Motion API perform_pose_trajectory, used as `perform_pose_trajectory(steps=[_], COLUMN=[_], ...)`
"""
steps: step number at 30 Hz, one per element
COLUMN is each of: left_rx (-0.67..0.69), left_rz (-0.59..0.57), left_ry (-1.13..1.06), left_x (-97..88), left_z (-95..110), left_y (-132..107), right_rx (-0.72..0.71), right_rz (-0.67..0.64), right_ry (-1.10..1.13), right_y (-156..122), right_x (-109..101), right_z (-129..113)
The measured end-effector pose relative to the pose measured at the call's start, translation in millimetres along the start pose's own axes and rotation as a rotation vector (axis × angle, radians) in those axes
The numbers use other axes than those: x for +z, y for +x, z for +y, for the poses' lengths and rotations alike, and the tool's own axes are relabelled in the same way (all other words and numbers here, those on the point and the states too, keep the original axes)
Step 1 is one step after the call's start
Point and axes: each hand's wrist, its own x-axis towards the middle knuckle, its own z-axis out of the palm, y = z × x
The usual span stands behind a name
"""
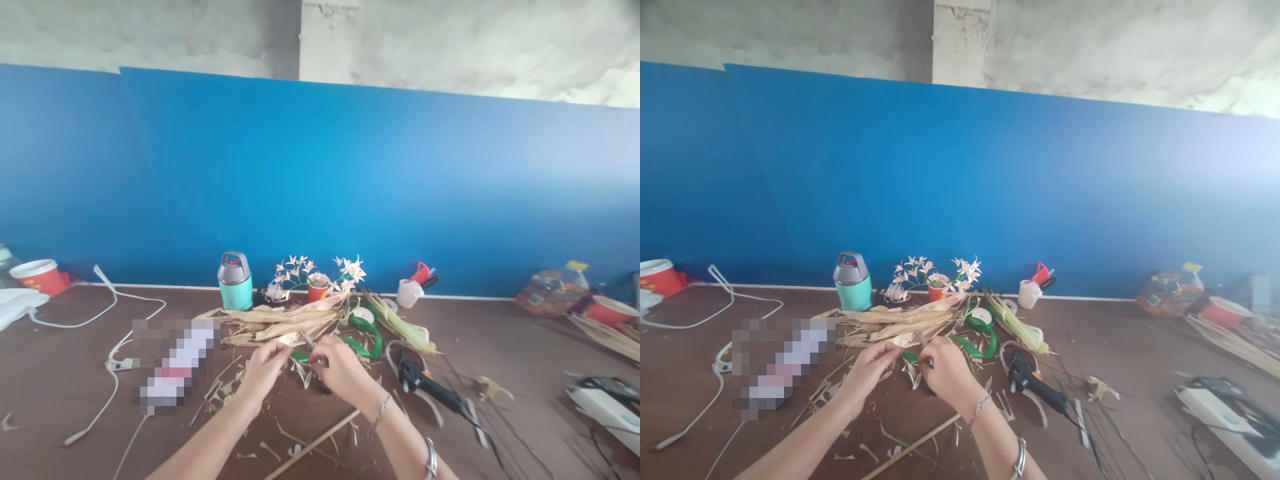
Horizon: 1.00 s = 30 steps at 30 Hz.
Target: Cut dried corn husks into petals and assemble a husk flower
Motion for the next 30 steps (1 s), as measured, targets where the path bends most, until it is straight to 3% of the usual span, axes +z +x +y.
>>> perform_pose_trajectory(steps=[4,8,15,17,22,30], left_rx=[-0.021,0.014,0.034,0.031,0.010,-0.033], left_rz=[-0.045,-0.046,-0.039,-0.022,-0.027,-0.120], left_ry=[0.006,0.009,-0.015,-0.012,-0.025,-0.185], left_x=[4.3,5.7,6.4,6.9,8.6,9.6], left_z=[-5.2,-1.9,4.7,7.5,15.9,15.0], left_y=[-1.0,-4.6,-7.9,-10.0,-17.5,-18.3], right_rx=[-0.061,-0.019,-0.022,-0.040,-0.106,-0.159], right_rz=[-0.112,-0.130,-0.121,-0.077,0.211,0.292], right_ry=[-0.162,-0.339,-0.265,-0.209,-0.052,-0.025], right_y=[-4.9,-6.7,-4.2,-3.2,-3.4,-1.0], right_x=[8.7,20.0,15.2,7.2,-2.2,3.0], right_z=[0.1,1.6,0.7,-4.4,-16.9,-14.4])
